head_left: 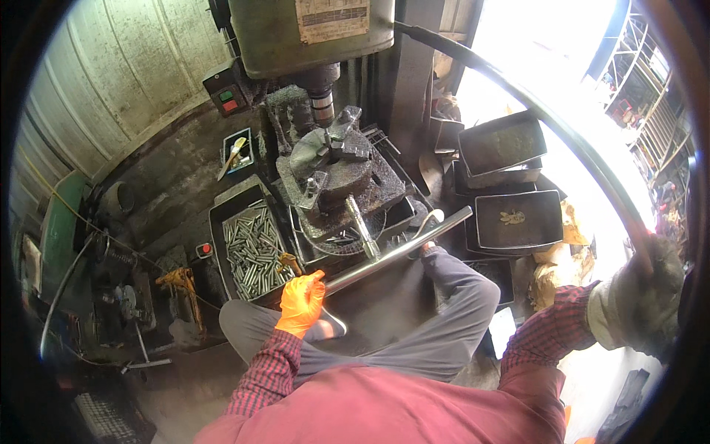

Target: The person sits on the floor and repeatedly picks small metal parts from a tray, places them into a drill press vise, operates the machine to drill them, then removes and returns the parts to the tray. The cycle continues for the duration of the clip.

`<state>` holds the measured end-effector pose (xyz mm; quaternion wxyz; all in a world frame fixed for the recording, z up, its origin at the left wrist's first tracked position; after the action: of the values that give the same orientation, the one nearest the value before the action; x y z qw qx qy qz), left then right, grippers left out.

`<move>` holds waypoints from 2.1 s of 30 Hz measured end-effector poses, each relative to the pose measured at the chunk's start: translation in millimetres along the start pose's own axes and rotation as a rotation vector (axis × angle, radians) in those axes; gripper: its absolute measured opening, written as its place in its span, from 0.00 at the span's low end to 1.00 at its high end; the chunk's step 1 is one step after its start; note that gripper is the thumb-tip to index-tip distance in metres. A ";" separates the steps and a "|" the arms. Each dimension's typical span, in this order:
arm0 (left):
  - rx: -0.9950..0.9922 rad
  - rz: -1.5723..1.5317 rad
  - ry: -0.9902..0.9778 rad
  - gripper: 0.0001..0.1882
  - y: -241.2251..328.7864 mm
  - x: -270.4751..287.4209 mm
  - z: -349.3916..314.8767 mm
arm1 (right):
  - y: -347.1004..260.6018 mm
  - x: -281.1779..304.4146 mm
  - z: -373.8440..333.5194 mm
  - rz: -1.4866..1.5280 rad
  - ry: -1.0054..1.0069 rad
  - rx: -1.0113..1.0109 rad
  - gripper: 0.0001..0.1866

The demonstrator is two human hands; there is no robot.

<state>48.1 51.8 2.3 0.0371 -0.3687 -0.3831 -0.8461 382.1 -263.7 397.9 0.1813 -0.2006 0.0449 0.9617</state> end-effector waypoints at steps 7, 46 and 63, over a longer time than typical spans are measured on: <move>-0.011 -0.054 -0.142 0.28 5.0 2.6 7.2 | -11.1 -2.8 -2.0 -0.189 0.016 0.057 0.11; 0.182 -0.072 -0.088 0.28 -16.0 33.6 322.4 | -206.9 237.5 -106.3 -1.850 1.572 0.680 0.43; 0.142 -0.236 -0.102 0.12 -31.0 24.8 327.5 | -163.1 279.6 -203.1 -2.207 1.942 0.282 0.48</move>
<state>214.4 300.4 141.5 -0.0563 -0.3602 -0.4840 -0.7955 278.3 -51.8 97.3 0.7223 -0.6646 0.0651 -0.1800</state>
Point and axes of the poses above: each hand's wrist, its own z-axis towards the middle knuckle, its own x-axis out of the back of the hand, y = z × x, the point moved 6 cm from there along z, towards the middle knuckle, and after that the axes turned 4 degrees about -x, right-handed, at the moved point
